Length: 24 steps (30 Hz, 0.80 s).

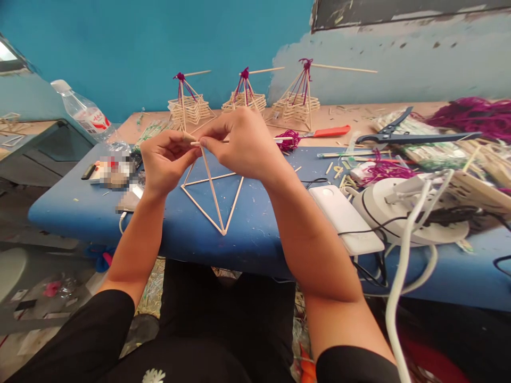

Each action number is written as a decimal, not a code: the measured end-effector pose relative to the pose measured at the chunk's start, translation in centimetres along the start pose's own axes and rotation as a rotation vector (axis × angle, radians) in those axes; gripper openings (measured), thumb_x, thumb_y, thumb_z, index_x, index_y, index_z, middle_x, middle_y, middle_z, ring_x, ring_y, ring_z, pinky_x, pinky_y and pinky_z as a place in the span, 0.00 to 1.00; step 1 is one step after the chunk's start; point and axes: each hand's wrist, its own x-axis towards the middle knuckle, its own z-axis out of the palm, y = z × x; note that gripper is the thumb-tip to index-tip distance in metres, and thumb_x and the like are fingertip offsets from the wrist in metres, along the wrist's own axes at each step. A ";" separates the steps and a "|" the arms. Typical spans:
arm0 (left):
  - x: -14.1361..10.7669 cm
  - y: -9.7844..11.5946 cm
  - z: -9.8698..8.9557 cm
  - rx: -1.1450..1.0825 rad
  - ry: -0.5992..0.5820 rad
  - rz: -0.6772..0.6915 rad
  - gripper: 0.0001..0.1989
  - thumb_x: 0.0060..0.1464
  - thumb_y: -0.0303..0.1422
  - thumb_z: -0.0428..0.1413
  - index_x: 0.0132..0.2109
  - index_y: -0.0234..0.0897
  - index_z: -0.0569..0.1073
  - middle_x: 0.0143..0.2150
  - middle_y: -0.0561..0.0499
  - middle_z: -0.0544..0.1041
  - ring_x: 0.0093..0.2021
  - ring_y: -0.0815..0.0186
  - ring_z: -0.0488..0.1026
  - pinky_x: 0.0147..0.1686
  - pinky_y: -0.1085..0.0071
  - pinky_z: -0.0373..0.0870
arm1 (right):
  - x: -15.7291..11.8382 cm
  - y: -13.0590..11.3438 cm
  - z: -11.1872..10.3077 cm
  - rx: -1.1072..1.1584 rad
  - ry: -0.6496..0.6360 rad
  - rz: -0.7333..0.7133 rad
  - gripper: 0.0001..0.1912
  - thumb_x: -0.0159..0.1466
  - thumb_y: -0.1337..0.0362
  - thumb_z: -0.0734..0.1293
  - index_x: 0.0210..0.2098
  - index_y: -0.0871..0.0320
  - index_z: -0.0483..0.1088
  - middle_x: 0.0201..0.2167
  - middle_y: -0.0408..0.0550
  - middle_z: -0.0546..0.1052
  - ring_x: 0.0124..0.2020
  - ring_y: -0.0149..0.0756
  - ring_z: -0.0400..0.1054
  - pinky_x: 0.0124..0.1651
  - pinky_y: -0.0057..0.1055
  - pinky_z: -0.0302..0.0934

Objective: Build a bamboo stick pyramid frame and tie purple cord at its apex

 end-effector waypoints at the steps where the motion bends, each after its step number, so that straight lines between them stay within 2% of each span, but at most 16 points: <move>1: 0.1 -0.1 -0.1 -0.002 -0.014 -0.006 0.14 0.52 0.39 0.78 0.42 0.42 0.85 0.36 0.55 0.87 0.36 0.71 0.86 0.34 0.81 0.83 | 0.2 -0.1 -0.2 0.003 -0.012 0.019 0.08 0.65 0.69 0.73 0.35 0.53 0.87 0.33 0.45 0.88 0.36 0.40 0.80 0.40 0.36 0.72; 4: 0.1 -0.2 -0.2 -0.010 -0.009 0.000 0.10 0.52 0.35 0.78 0.40 0.44 0.87 0.35 0.56 0.88 0.34 0.72 0.86 0.32 0.84 0.82 | 0.6 0.0 -0.5 0.011 -0.037 0.030 0.05 0.63 0.68 0.75 0.32 0.54 0.86 0.29 0.44 0.86 0.33 0.39 0.77 0.35 0.36 0.68; 9: 0.1 -0.3 -0.2 -0.008 0.013 0.001 0.09 0.51 0.33 0.78 0.40 0.47 0.89 0.34 0.56 0.88 0.33 0.72 0.85 0.31 0.84 0.81 | 1.1 0.4 -0.5 0.031 -0.058 -0.002 0.05 0.63 0.66 0.76 0.31 0.54 0.86 0.26 0.45 0.84 0.30 0.37 0.74 0.33 0.37 0.66; 14: -0.1 -0.6 -0.4 -0.003 0.011 -0.048 0.09 0.53 0.39 0.77 0.40 0.46 0.89 0.35 0.54 0.88 0.33 0.70 0.85 0.30 0.80 0.82 | 1.5 0.9 -0.4 0.027 -0.052 -0.126 0.05 0.61 0.67 0.76 0.30 0.52 0.86 0.31 0.45 0.86 0.34 0.41 0.77 0.39 0.40 0.72; 19: -0.1 -0.9 -0.2 -0.066 0.003 -0.126 0.13 0.48 0.42 0.79 0.39 0.47 0.89 0.34 0.54 0.87 0.33 0.70 0.84 0.29 0.79 0.81 | 1.1 1.1 -0.2 -0.034 -0.016 -0.184 0.07 0.61 0.69 0.77 0.30 0.49 0.85 0.33 0.45 0.87 0.36 0.43 0.79 0.43 0.43 0.74; 24: 0.3 -0.3 -0.1 -0.182 -0.051 -0.192 0.13 0.50 0.45 0.78 0.40 0.47 0.89 0.32 0.54 0.85 0.30 0.72 0.81 0.28 0.78 0.80 | 0.2 1.2 0.0 -0.106 0.073 -0.207 0.09 0.68 0.65 0.75 0.33 0.45 0.86 0.38 0.44 0.88 0.44 0.47 0.81 0.52 0.48 0.75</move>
